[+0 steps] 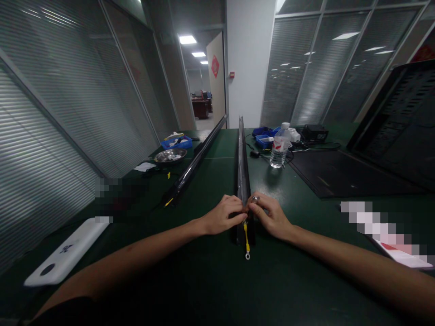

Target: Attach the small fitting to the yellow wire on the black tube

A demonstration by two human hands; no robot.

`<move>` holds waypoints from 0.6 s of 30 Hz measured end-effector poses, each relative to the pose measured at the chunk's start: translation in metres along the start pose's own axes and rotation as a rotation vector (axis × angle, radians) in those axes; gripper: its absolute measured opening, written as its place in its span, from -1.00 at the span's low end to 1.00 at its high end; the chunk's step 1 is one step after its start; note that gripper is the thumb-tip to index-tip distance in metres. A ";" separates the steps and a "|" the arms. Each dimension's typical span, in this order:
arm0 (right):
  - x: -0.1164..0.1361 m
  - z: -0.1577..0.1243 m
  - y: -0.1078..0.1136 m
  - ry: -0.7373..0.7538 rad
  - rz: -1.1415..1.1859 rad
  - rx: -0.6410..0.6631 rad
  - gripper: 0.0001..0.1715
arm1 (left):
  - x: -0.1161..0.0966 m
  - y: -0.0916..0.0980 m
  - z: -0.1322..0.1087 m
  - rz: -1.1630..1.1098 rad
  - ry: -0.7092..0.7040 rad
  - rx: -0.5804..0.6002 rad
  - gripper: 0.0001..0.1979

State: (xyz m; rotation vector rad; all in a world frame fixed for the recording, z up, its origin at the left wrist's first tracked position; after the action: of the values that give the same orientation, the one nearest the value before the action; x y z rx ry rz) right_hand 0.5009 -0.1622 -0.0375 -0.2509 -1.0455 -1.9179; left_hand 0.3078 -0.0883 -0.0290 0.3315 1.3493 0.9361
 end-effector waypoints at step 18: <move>0.004 0.000 0.001 -0.026 -0.028 0.006 -0.70 | 0.001 0.000 0.000 -0.016 -0.016 0.005 -0.77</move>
State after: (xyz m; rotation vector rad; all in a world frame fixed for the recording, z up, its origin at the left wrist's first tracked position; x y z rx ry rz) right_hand 0.4989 -0.1647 -0.0345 -0.2597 -1.0768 -1.9405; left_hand 0.3076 -0.0878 -0.0297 0.3307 1.3379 0.9156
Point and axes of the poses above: each hand's wrist, its own z-axis towards the middle knuckle, its own y-axis out of the back of the hand, x = y × z, the point moved 1 cm from there along z, towards the middle knuckle, and after that the axes turned 13 degrees about -z, right-handed, at the moved point
